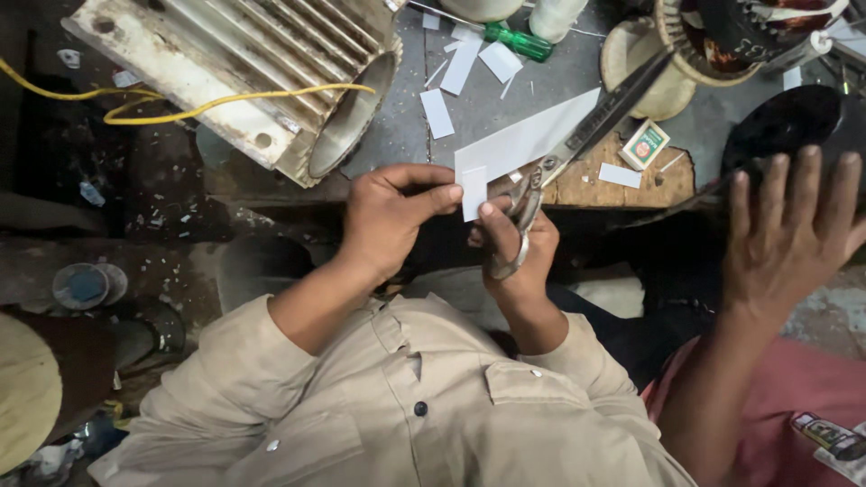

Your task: The person cuts small rectangular pieces of white insulating material using scissors and inserts them into the slots of a motor stator core. They repeat this process multiple times, handling the stator and cutting additional pieces as needed.

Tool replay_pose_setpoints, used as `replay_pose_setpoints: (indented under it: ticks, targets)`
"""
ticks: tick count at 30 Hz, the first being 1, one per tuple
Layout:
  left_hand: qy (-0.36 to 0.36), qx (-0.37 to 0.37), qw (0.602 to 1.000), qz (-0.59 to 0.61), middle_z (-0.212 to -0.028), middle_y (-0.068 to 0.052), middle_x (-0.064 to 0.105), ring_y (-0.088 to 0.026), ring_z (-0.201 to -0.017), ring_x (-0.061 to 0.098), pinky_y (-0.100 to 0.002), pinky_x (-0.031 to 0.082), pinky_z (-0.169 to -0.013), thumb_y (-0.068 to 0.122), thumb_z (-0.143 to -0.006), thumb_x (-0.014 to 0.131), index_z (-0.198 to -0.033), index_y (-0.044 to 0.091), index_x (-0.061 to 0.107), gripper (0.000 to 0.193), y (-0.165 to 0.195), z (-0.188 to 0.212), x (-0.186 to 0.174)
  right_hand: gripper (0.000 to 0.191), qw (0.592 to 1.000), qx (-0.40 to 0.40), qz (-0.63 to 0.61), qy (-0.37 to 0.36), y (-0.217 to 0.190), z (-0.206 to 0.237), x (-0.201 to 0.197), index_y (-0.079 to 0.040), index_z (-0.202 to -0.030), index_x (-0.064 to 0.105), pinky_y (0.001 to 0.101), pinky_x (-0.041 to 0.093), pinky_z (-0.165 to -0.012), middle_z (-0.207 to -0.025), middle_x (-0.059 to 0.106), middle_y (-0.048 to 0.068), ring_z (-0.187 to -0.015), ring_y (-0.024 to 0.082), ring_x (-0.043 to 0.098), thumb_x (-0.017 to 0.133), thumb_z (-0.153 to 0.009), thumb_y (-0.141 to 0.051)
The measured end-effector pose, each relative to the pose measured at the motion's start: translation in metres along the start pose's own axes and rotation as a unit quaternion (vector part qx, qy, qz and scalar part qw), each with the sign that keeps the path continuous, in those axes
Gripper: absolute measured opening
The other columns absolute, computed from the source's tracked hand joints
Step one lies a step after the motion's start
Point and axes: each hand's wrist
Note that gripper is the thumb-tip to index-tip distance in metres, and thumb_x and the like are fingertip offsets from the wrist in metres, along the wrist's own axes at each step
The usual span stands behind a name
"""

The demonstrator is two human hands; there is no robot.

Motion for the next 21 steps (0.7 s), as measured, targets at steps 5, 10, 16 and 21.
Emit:
replay_pose_setpoints:
  ticks: [5,10,16,21]
  targets:
    - [0.023,0.030,0.999,-0.036,-0.093,-0.008,0.076,-0.012,-0.080,0.070,-0.025,0.058,-0.075,-0.002,-0.088,0.080,-0.103,-0.005,0.076,0.016,-0.005,0.007,0.004,0.015,1.000,-0.007,0.008,-0.018,0.007,0.002,-0.001,0.002,-0.095,0.066,0.0269,0.053,-0.061,-0.080,0.066,0.006,-0.066,0.013,0.061,0.075,-0.093,-0.010]
    - [0.037,0.036,0.997,0.049,-0.095,-0.010,0.077,-0.014,-0.082,0.074,-0.029,0.064,-0.079,-0.001,-0.087,0.079,-0.103,-0.004,0.074,0.017,-0.001,0.001,0.001,0.022,0.990,-0.089,0.106,-0.041,0.030,0.006,-0.030,0.001,-0.095,0.066,0.0255,0.052,-0.067,-0.082,0.066,0.006,-0.072,0.013,0.063,0.085,-0.088,-0.010]
    - [0.053,0.058,0.997,0.001,-0.096,-0.011,0.077,-0.014,-0.081,0.074,-0.029,0.065,-0.076,-0.001,-0.088,0.080,-0.103,-0.006,0.076,0.016,0.007,-0.005,-0.008,0.034,0.897,-0.058,0.398,-0.182,0.083,0.016,-0.096,-0.006,-0.076,0.066,0.0279,0.049,-0.058,-0.071,0.066,0.004,-0.062,0.013,0.059,0.096,-0.066,-0.018]
    - [0.055,0.073,0.996,-0.009,-0.094,-0.010,0.077,-0.014,-0.078,0.073,-0.029,0.063,-0.074,-0.001,-0.088,0.080,-0.103,-0.005,0.077,0.016,0.005,-0.006,-0.007,0.038,0.908,-0.034,0.319,-0.269,0.107,0.026,-0.125,-0.009,-0.080,0.059,0.0295,0.048,-0.064,-0.082,0.060,0.002,-0.072,0.013,0.057,0.089,-0.077,-0.032]
Point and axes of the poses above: each hand's wrist, its own z-axis away from the middle knuckle, its own x-axis out of the palm, y = z × x
